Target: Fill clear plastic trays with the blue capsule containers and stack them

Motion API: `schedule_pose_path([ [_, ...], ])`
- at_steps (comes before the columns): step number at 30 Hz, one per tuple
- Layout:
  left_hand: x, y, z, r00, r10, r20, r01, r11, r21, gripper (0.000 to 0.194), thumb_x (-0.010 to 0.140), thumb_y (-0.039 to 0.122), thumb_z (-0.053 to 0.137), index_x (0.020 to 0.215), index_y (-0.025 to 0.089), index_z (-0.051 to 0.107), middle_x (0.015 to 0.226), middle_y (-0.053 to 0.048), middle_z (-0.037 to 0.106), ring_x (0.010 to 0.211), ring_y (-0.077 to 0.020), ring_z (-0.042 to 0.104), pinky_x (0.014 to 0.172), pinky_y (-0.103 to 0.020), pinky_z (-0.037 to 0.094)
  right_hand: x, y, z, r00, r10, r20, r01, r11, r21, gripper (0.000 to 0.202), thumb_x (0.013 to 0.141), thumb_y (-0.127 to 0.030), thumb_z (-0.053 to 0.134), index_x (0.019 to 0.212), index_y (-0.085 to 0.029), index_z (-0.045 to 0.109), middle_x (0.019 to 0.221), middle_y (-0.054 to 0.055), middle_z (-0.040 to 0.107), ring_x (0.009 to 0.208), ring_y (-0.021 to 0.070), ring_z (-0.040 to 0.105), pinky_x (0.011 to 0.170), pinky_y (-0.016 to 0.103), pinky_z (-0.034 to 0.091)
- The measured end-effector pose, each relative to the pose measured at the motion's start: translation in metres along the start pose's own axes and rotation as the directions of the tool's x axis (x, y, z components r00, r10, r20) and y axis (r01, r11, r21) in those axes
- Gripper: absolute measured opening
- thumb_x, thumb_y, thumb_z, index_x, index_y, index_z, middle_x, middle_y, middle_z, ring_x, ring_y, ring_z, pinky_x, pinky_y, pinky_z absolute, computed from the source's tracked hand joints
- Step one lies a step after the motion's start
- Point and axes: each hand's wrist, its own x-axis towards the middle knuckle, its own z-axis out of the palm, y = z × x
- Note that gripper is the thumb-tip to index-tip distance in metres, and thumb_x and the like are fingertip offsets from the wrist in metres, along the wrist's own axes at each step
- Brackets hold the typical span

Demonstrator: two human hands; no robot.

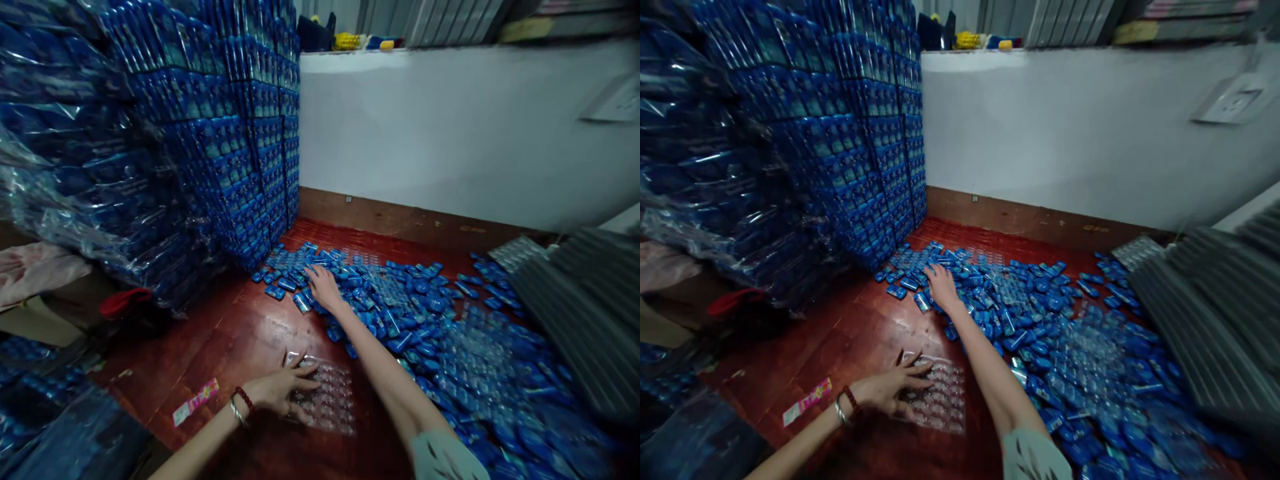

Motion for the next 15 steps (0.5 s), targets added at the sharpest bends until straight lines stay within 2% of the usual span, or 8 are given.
schedule_pose_path([
  [2, 0.002, 0.008, 0.006, 0.995, -0.029, -0.092, 0.029, 1.0, -0.002, 0.072, 0.076, 0.057, 0.06, 0.139, 0.03, 0.037, 0.151, -0.008, 0.024, 0.139, -0.0396, 0.006, 0.106, -0.065, 0.013, 0.031, -0.009, 0.005, 0.999, 0.012, 0.033, -0.013, 1.0, 0.007, 0.051, 0.083, -0.01, 0.047, 0.133, -0.02, 0.045, 0.141, 0.011, 0.042, 0.129, 0.0267, 0.036, 0.102, 0.045, 0.034],
  [4, -0.001, 0.012, 0.017, 0.973, -0.078, -0.217, 0.083, 0.996, 0.014, 0.064, 0.083, 0.054, 0.052, 0.14, 0.032, 0.034, 0.151, -0.006, 0.023, 0.139, -0.0361, 0.013, 0.109, -0.063, 0.013, 0.053, -0.016, 0.011, 0.997, 0.048, 0.056, -0.048, 0.999, 0.013, 0.053, 0.082, -0.01, 0.049, 0.134, -0.018, 0.044, 0.142, 0.014, 0.04, 0.128, 0.0279, 0.037, 0.101, 0.046, 0.035],
  [6, -0.008, 0.007, 0.028, 0.927, -0.126, -0.352, 0.151, 0.988, 0.043, 0.058, 0.087, 0.05, 0.046, 0.141, 0.035, 0.031, 0.151, -0.004, 0.023, 0.139, -0.0316, 0.019, 0.113, -0.057, 0.016, 0.061, -0.02, 0.016, 0.995, 0.087, 0.055, -0.088, 0.996, 0.021, 0.053, 0.084, -0.014, 0.048, 0.136, -0.017, 0.04, 0.143, 0.015, 0.038, 0.129, 0.0268, 0.037, 0.103, 0.046, 0.032],
  [8, -0.013, -0.008, 0.03, 0.851, -0.155, -0.502, 0.226, 0.97, 0.083, 0.055, 0.089, 0.047, 0.043, 0.141, 0.039, 0.028, 0.15, -0.001, 0.026, 0.137, -0.0277, 0.026, 0.113, -0.052, 0.024, 0.051, -0.023, 0.02, 0.991, 0.127, 0.037, -0.128, 0.991, 0.026, 0.05, 0.089, -0.02, 0.043, 0.139, -0.017, 0.036, 0.144, 0.013, 0.036, 0.131, 0.0255, 0.033, 0.108, 0.047, 0.024],
  [10, -0.013, -0.031, 0.018, 0.736, -0.16, -0.658, 0.306, 0.945, 0.112, 0.053, 0.091, 0.044, 0.04, 0.142, 0.04, 0.027, 0.149, 0.0, 0.03, 0.136, -0.0245, 0.031, 0.111, -0.048, 0.031, 0.025, -0.025, 0.024, 0.983, 0.18, 0.034, -0.181, 0.983, 0.022, 0.046, 0.092, -0.026, 0.038, 0.138, -0.018, 0.038, 0.142, 0.013, 0.04, 0.133, 0.0279, 0.03, 0.109, 0.054, 0.016],
  [12, -0.003, -0.057, -0.007, 0.625, -0.157, -0.765, 0.375, 0.92, 0.117, 0.052, 0.092, 0.042, 0.038, 0.143, 0.037, 0.026, 0.148, -0.001, 0.032, 0.136, -0.0225, 0.03, 0.109, -0.044, 0.034, -0.012, -0.024, 0.03, 0.979, 0.193, 0.065, -0.194, 0.981, 0.008, 0.044, 0.093, -0.031, 0.039, 0.134, -0.019, 0.043, 0.139, 0.014, 0.044, 0.133, 0.032, 0.029, 0.107, 0.062, 0.011],
  [13, 0.006, -0.069, -0.023, 0.598, -0.161, -0.785, 0.403, 0.907, 0.121, 0.053, 0.092, 0.042, 0.037, 0.143, 0.033, 0.027, 0.149, -0.003, 0.03, 0.136, -0.0231, 0.029, 0.109, -0.044, 0.033, -0.032, -0.023, 0.032, 0.982, 0.168, 0.088, -0.169, 0.986, -0.001, 0.044, 0.092, -0.034, 0.04, 0.134, -0.02, 0.045, 0.139, 0.014, 0.044, 0.133, 0.0329, 0.028, 0.106, 0.063, 0.01],
  [15, 0.028, -0.089, -0.057, 0.604, -0.173, -0.778, 0.43, 0.893, 0.135, 0.053, 0.092, 0.04, 0.037, 0.142, 0.024, 0.032, 0.15, -0.008, 0.028, 0.138, -0.0274, 0.025, 0.109, -0.049, 0.029, -0.069, -0.017, 0.034, 0.988, 0.057, 0.142, -0.056, 0.998, -0.011, 0.045, 0.092, -0.036, 0.041, 0.135, -0.023, 0.043, 0.143, 0.012, 0.039, 0.134, 0.0313, 0.028, 0.107, 0.062, 0.011],
])
